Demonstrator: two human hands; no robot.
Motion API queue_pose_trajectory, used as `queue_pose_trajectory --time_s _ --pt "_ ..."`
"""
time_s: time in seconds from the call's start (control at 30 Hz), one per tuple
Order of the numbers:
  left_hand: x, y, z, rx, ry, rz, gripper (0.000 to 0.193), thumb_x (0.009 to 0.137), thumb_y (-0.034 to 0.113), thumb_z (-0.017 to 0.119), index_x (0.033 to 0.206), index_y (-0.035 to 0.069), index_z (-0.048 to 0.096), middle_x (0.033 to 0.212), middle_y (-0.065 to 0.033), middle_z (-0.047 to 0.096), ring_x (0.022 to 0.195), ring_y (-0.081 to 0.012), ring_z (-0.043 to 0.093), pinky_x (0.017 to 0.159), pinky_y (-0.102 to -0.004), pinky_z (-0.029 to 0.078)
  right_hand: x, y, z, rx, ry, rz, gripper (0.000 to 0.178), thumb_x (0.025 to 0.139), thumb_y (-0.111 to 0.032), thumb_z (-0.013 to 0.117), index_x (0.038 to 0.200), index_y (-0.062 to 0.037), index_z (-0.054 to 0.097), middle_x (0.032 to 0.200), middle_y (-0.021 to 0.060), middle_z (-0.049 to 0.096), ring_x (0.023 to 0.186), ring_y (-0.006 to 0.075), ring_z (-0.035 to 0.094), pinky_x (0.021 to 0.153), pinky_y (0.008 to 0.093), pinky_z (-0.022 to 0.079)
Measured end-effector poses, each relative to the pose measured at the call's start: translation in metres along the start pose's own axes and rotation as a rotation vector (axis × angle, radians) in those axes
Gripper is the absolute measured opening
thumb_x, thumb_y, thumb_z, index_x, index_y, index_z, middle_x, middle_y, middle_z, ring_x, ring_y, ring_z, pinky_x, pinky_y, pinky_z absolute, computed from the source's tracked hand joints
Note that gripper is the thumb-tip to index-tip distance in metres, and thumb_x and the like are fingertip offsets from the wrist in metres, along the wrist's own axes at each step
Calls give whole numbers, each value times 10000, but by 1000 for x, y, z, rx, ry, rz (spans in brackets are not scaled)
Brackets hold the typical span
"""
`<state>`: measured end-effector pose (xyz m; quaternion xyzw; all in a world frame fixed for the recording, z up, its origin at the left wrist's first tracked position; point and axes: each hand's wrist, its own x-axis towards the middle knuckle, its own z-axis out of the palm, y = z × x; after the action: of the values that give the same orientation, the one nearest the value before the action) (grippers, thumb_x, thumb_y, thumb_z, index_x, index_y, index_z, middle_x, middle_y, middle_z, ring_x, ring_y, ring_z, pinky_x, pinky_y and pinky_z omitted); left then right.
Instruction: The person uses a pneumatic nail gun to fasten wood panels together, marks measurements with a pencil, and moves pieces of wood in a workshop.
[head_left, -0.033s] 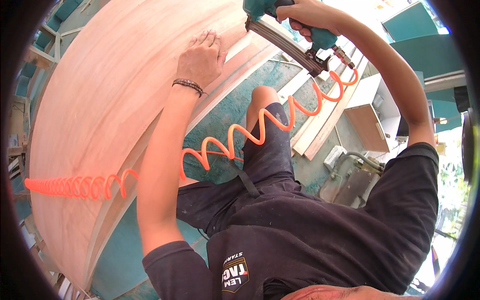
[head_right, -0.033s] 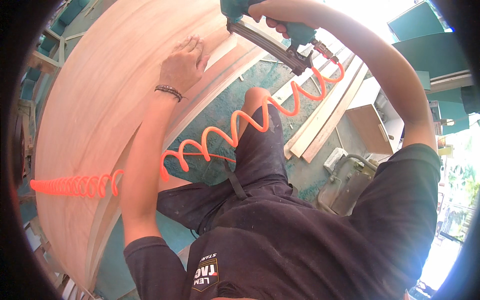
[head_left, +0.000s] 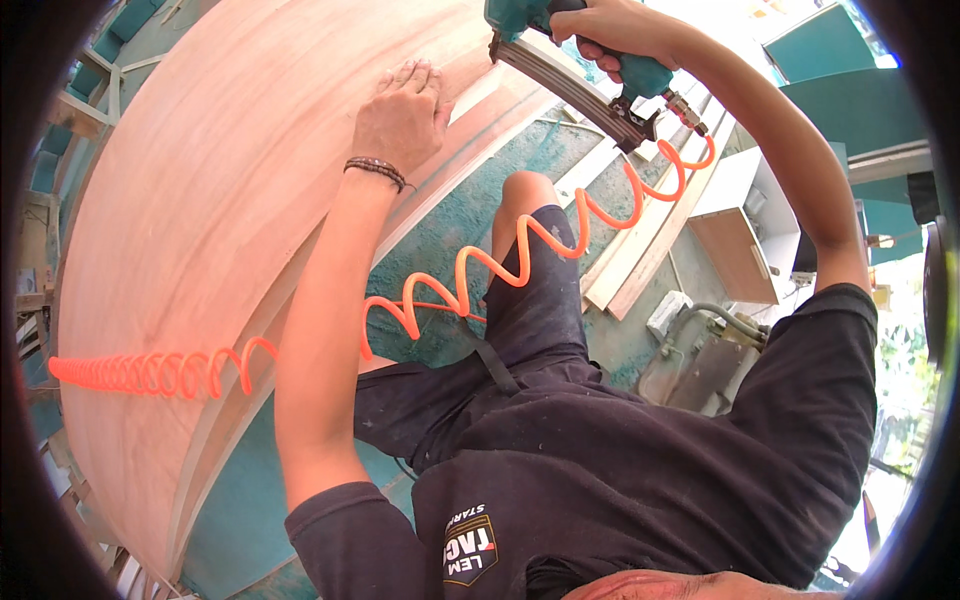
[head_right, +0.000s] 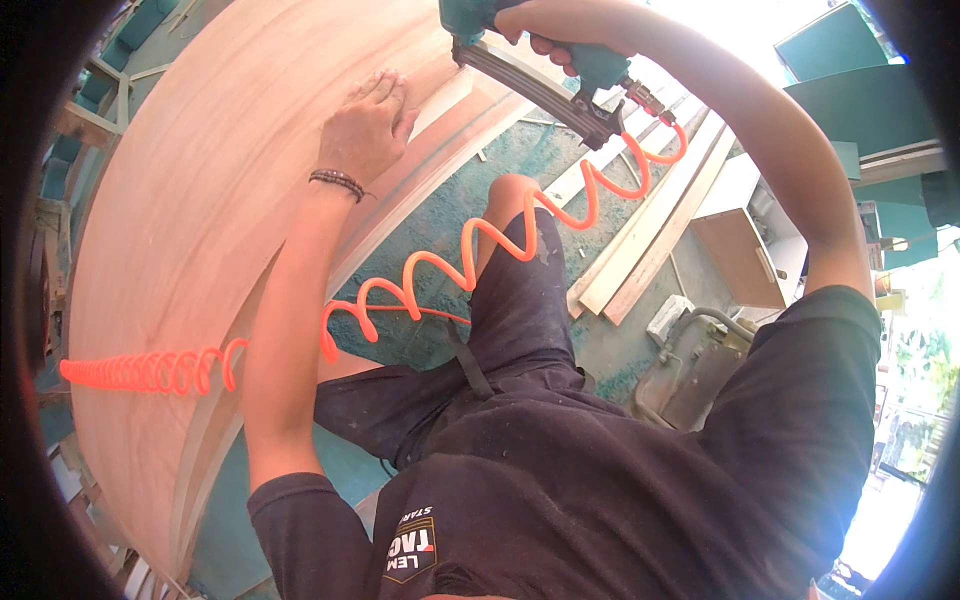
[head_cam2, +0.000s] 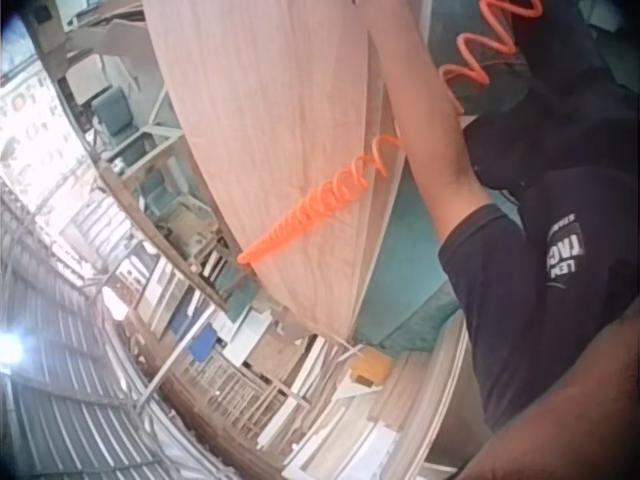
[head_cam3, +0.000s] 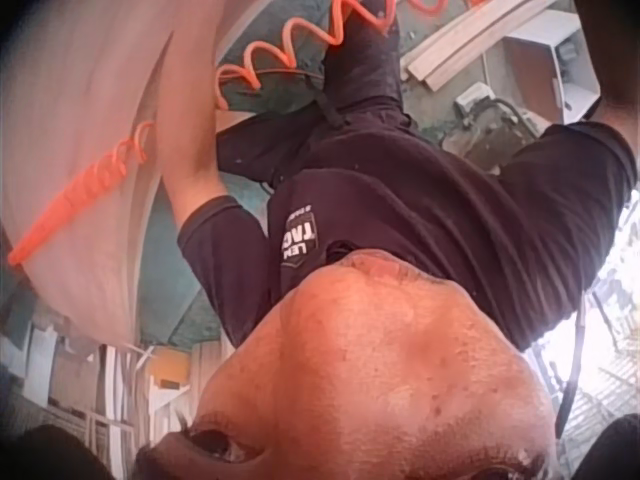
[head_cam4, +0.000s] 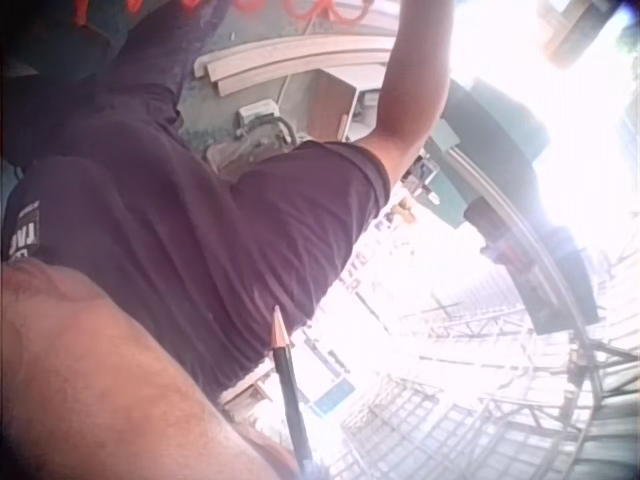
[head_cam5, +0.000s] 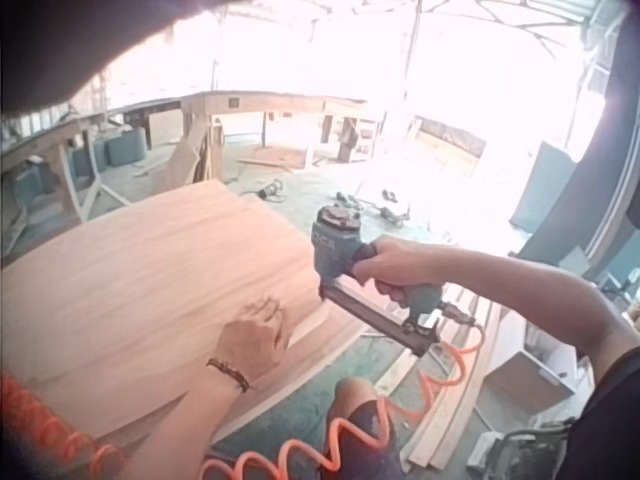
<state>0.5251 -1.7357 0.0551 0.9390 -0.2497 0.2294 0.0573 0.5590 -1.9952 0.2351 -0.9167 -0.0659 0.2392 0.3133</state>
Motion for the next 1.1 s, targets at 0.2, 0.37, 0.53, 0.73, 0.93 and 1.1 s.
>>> queue_pose_trajectory --time_s 0.2,0.37,0.53,0.73,0.93,1.1 --pt "0 3 -2 -26 21 -15 473 975 323 620 1350 34 638 1425 -156 614 1378 -290 537 1138 -409 458 -2 -1 2 -34 30 8 283 910 -281 633 917 1 652 658 41 567 518 132 556 468 334 508" --pt "-11 -6 -16 -30 -38 -21 489 974 328 623 1368 38 623 1457 -150 589 1382 -284 532 1120 -409 475 -4 -12 4 -41 50 10 272 907 -279 652 905 -8 667 657 39 576 519 130 553 474 330 496" --pt "-49 -24 -66 -53 -101 -78 489 979 322 623 1376 37 616 1480 -135 572 1386 -275 528 1125 -406 471 -16 -21 3 11 -23 18 282 944 -265 671 953 15 694 683 47 602 584 136 592 530 323 526" --pt "-99 -45 -107 -16 -71 -129 518 980 312 636 1419 41 586 1498 -128 555 1406 -287 504 1167 -401 433 -37 -47 22 -152 80 -111 263 897 -285 619 842 -30 579 591 -10 517 448 79 516 438 302 522" --pt "-111 -46 -120 1 -68 -148 528 984 302 636 1446 56 564 1511 -124 541 1416 -281 491 1177 -398 424 -44 -54 19 -130 68 -127 268 897 -280 618 844 -18 592 591 -7 517 449 82 522 436 306 522" --pt "-117 -41 -137 6 -166 -256 558 986 295 629 1487 74 521 1544 -100 508 1418 -271 489 1145 -402 456 -37 -47 21 -151 75 -132 266 897 -275 617 844 -15 594 585 -7 514 454 84 526 436 304 522"
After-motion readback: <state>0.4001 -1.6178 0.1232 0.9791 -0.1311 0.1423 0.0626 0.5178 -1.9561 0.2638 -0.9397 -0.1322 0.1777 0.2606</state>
